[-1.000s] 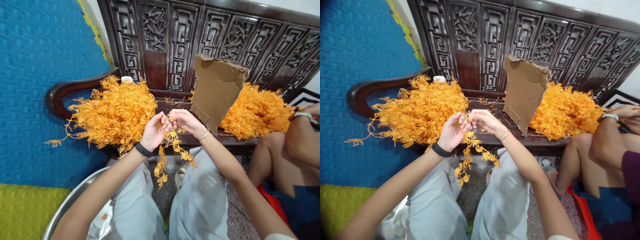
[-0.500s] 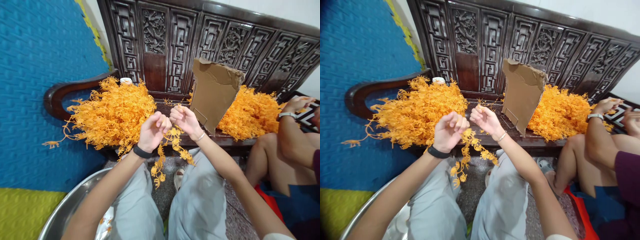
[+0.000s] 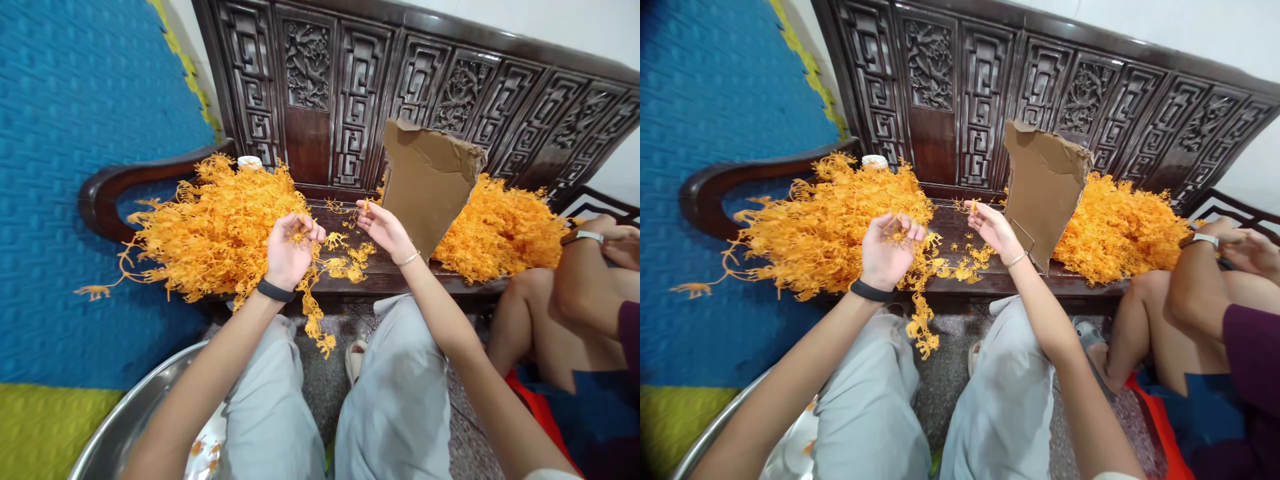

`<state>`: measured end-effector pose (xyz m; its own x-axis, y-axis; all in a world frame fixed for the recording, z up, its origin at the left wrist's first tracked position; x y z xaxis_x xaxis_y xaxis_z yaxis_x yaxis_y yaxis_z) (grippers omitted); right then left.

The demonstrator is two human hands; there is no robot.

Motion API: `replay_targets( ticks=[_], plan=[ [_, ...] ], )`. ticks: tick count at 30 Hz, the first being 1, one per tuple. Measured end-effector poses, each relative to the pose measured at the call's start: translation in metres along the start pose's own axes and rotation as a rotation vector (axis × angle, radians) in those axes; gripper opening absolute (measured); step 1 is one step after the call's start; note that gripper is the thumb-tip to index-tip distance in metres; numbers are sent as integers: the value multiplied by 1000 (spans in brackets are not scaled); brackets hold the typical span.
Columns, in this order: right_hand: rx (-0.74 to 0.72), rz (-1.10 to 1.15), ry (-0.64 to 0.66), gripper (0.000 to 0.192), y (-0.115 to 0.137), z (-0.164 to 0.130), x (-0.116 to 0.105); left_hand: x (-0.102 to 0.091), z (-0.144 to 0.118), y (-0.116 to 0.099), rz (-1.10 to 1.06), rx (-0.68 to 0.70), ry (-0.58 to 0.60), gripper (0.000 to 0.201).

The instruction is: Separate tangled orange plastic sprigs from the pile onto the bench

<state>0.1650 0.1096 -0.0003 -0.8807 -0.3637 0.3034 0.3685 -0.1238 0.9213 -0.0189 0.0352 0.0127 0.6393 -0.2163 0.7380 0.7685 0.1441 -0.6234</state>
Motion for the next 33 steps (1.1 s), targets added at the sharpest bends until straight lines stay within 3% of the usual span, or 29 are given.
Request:
replay_targets(
  ticks=[3, 6, 8, 13, 19, 26, 33],
  plan=[
    [19, -329, -112, 16, -5, 5, -18, 0, -1, -1, 21, -14, 39, 40],
    [162, -678, -216, 9, -17, 11, -34, 0, -1, 0, 50, -43, 36, 37],
    [271, -759, -214, 5, -30, 14, -43, 0, -1, 0, 71, -58, 22, 34],
    [484, -850, -233, 16, -60, 17, -65, 0, -2, 4, 149, -77, 18, 30],
    [602, -877, -274, 12, -73, 14, -82, 2, -4, 7, 278, -99, 153, 26],
    [551, -794, -260, 13, -60, 11, -75, 7, -11, 7, 346, -135, 276, 28],
    [399, -696, -228, 6, -37, 10, -51, 10, -23, -1, 433, -128, 265, 25]
  ],
)
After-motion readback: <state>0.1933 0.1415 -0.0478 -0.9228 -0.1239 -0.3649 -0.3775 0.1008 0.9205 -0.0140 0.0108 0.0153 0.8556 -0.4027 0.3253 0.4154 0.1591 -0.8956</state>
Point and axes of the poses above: each hand's wrist, its own z-axis towards the middle knuckle, its own x-axis out of the palm, y = z × x, the point moved 3 cm from there along z, towards the middle knuckle, and after that the axes turned 1 degree about -y, right-handed, at the moved point
